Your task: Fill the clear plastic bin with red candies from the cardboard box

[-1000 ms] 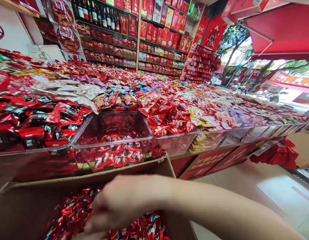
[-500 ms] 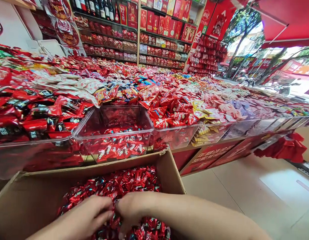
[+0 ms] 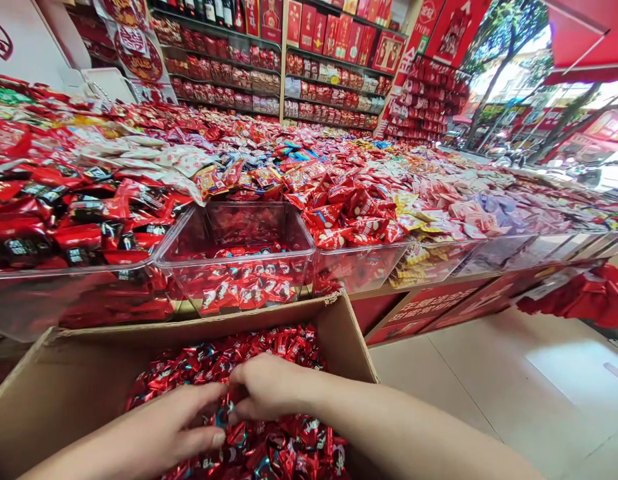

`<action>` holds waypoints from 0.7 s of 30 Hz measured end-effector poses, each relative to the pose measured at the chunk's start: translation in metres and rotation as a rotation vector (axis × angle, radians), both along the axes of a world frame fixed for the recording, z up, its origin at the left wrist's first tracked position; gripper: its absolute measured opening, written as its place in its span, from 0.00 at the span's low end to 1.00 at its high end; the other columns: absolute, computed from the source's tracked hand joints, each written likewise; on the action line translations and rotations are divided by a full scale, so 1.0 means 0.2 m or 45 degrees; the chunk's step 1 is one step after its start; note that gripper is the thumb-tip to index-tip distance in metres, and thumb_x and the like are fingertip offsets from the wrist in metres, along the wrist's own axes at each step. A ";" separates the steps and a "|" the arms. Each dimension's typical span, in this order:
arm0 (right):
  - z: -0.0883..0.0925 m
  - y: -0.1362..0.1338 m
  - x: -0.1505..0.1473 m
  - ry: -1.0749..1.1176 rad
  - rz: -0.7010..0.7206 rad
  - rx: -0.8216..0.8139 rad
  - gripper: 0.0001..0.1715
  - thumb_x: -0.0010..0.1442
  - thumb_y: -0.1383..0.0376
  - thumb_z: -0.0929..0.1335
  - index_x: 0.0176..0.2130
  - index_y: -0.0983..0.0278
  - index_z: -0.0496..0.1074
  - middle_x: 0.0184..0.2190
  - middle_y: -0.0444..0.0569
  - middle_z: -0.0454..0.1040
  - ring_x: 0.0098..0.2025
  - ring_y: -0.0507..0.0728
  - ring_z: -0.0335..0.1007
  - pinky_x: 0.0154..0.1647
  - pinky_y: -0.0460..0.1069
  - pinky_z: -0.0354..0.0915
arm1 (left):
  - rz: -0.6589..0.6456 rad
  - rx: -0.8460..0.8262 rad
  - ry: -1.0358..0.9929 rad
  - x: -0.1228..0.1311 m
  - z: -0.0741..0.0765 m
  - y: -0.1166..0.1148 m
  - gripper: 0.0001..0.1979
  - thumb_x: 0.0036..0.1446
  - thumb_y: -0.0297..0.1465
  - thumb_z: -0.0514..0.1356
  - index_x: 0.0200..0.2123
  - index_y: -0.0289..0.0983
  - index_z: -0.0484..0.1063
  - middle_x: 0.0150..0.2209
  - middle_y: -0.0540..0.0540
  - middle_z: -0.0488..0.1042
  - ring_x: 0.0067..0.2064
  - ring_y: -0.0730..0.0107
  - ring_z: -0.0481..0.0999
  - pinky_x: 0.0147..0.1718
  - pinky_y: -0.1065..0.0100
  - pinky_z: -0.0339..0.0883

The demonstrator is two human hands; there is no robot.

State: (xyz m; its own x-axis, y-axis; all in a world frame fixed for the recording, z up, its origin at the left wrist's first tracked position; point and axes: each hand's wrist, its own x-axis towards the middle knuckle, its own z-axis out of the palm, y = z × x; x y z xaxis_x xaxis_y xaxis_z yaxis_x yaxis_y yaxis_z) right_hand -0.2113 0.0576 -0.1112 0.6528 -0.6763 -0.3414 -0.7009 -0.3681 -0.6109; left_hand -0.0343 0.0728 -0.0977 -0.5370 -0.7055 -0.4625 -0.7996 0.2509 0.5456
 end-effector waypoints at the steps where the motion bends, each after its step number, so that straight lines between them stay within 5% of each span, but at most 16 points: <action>1: 0.02 -0.02 -0.02 -0.150 -0.169 0.062 0.15 0.45 0.59 0.69 0.33 0.65 0.69 0.22 0.41 0.65 0.24 0.48 0.57 0.22 0.43 0.51 | 0.028 -0.039 0.042 0.00 0.03 -0.03 0.15 0.49 0.36 0.53 0.40 0.41 0.71 0.37 0.47 0.76 0.37 0.62 0.73 0.36 0.68 0.63; 3: 0.06 -0.04 -0.04 -0.471 -0.402 0.247 0.17 0.43 0.59 0.71 0.32 0.67 0.67 0.21 0.40 0.64 0.23 0.47 0.57 0.23 0.42 0.54 | 0.102 -0.064 0.178 -0.01 0.07 -0.08 0.16 0.52 0.35 0.51 0.42 0.41 0.71 0.36 0.48 0.76 0.37 0.64 0.73 0.36 0.69 0.63; 7: 0.11 -0.06 -0.03 -0.974 -0.542 0.394 0.18 0.46 0.58 0.70 0.32 0.68 0.66 0.23 0.41 0.66 0.25 0.46 0.60 0.27 0.43 0.58 | 0.291 0.082 0.574 0.00 0.11 -0.12 0.16 0.52 0.34 0.53 0.44 0.38 0.71 0.32 0.49 0.76 0.33 0.66 0.73 0.34 0.69 0.65; 14: 0.17 -0.06 -0.01 -1.290 -0.749 0.697 0.23 0.45 0.51 0.70 0.27 0.68 0.62 0.22 0.44 0.69 0.22 0.46 0.63 0.22 0.43 0.57 | 0.534 0.299 0.933 0.04 0.14 -0.12 0.24 0.55 0.38 0.53 0.54 0.36 0.59 0.31 0.50 0.77 0.34 0.68 0.74 0.35 0.69 0.65; 21: 0.16 -0.06 0.02 -1.324 -0.758 0.553 0.25 0.37 0.57 0.74 0.31 0.67 0.65 0.20 0.38 0.64 0.20 0.44 0.57 0.21 0.42 0.54 | 0.551 0.229 0.947 0.02 0.13 -0.10 0.24 0.53 0.42 0.55 0.50 0.37 0.57 0.31 0.50 0.76 0.34 0.66 0.74 0.38 0.67 0.65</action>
